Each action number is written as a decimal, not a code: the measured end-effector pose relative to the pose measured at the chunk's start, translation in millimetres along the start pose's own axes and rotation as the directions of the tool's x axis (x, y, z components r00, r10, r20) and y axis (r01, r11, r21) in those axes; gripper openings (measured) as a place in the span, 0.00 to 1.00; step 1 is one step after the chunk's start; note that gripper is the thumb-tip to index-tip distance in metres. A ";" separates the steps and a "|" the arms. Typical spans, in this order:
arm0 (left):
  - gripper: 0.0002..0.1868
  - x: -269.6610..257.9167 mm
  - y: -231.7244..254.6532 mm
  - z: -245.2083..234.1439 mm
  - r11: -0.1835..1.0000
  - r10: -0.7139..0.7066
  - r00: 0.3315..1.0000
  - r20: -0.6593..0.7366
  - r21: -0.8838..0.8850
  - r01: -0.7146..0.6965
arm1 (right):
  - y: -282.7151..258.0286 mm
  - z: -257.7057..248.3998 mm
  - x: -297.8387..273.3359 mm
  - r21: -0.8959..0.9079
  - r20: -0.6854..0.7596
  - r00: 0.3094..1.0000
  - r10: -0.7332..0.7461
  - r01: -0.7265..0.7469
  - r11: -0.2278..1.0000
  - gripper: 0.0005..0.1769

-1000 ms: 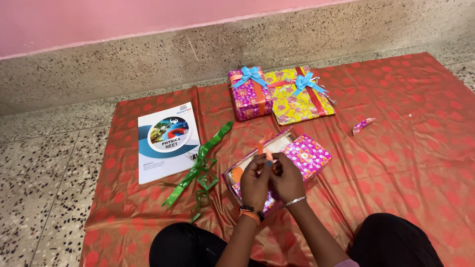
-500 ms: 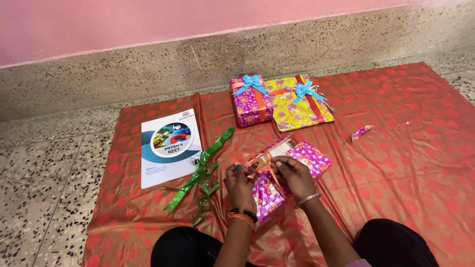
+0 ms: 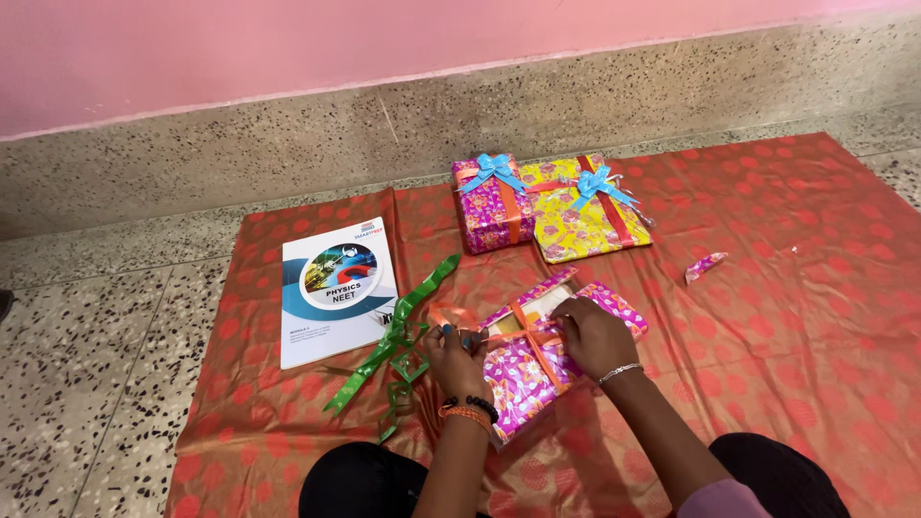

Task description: The person wraps a book in floral wrapping paper, ties an orange ribbon around it, and adjusts the bow. The person sits on a patterned mat on the floor with other wrapped gifts and a green ribbon nearby.

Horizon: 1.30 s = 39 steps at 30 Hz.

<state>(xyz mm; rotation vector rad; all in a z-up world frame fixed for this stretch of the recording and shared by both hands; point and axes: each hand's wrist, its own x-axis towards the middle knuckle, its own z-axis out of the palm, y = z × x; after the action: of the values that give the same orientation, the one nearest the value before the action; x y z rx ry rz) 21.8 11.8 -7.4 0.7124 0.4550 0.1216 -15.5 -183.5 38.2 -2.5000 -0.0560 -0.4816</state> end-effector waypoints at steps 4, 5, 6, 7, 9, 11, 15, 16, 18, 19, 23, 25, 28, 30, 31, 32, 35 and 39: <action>0.09 2.6 9.2 -1.3 0.962 0.099 0.995 0.025 0.254 -0.102 | -0.5 0.0 1.9 -0.065 0.078 0.997 0.011 -0.006 0.998 0.06; 0.09 3.1 11.8 1.7 0.928 0.131 0.988 0.076 0.340 -0.150 | 0.5 -0.1 4.3 -0.086 0.089 0.996 0.030 -0.022 0.996 0.06; 0.08 1.2 15.2 1.9 0.817 0.183 0.953 0.241 0.503 -0.283 | 1.3 0.6 7.2 -0.106 0.100 0.994 0.049 -0.038 0.994 0.06; 0.08 -4.0 19.0 -2.2 0.662 0.191 0.895 0.404 0.620 -0.421 | 1.9 1.4 7.4 -0.127 0.114 0.991 0.070 -0.056 0.990 0.06; 0.07 -10.0 23.9 -3.1 0.360 0.115 0.795 0.595 0.721 -0.592 | 3.8 2.3 8.0 -0.129 0.117 0.992 0.052 -0.037 0.991 0.06; 0.08 -9.4 26.9 3.2 0.115 0.012 0.754 0.656 0.748 -0.653 | 5.4 2.7 9.1 -0.120 0.117 0.993 0.033 -0.019 0.993 0.07; 0.08 -4.7 21.0 15.0 0.146 0.024 0.657 0.753 0.648 -0.748 | 13.2 1.1 9.4 -0.075 0.153 0.988 0.032 -0.020 0.997 0.07; 0.08 -2.5 18.6 17.8 0.140 0.021 0.623 0.782 0.615 -0.776 | 15.4 1.4 9.4 -0.062 0.173 0.984 0.038 -0.027 0.998 0.07; 0.09 0.0 16.1 21.4 0.096 -0.020 0.591 0.806 0.590 -0.802 | 19.5 1.5 8.3 -0.027 0.138 0.990 -0.002 0.006 1.000 0.06; 0.09 0.6 17.2 22.1 0.057 -0.056 0.594 0.803 0.596 -0.801 | 20.7 2.0 7.9 -0.010 0.120 0.992 -0.024 0.025 1.000 0.06; 0.09 -4.3 34.2 17.3 -0.084 -0.189 0.622 0.760 0.619 -0.781 | 20.0 5.8 11.1 -0.035 0.123 0.992 0.018 -0.014 0.999 0.05; 0.08 -10.6 38.5 15.0 -0.064 -0.177 0.599 0.781 0.598 -0.799 | 20.5 7.5 12.5 -0.039 0.132 0.991 0.014 -0.008 0.999 0.06; 0.12 -16.3 43.6 14.8 0.015 -0.151 0.511 0.846 0.518 -0.855 | 22.4 6.0 12.5 -0.042 0.163 0.986 0.029 -0.022 0.999 0.06; 0.13 -20.2 45.5 14.3 0.050 -0.152 0.482 0.863 0.494 -0.868 | 23.6 3.2 12.3 -0.029 0.199 0.980 0.026 -0.021 0.999 0.07; 0.12 -20.3 46.9 15.4 0.049 -0.164 0.491 0.856 0.504 -0.862 | 23.6 2.0 13.8 -0.021 0.213 0.977 0.023 -0.019 1.000 0.07; 0.12 -20.2 47.8 16.3 0.047 -0.175 0.499 0.849 0.513 -0.857 | 23.7 0.9 14.2 -0.002 0.213 0.977 -0.008 0.008 1.000 0.07; 0.11 -20.2 44.1 17.4 0.009 -0.187 0.581 0.792 0.593 -0.805 | 28.6 -7.0 13.9 -0.012 0.273 0.961 -0.042 0.047 0.999 0.08; 0.10 -15.9 35.3 20.1 0.018 -0.153 0.609 0.778 0.618 -0.786 | 34.2 -19.2 10.5 -0.048 0.355 0.917 -0.180 0.210 0.976 0.09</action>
<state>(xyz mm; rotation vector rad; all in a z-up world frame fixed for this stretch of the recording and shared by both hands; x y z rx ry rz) 18.1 22.2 34.8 2.2366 -0.6126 0.0043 -7.0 -223.2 38.0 -2.6496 -0.4370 -0.1118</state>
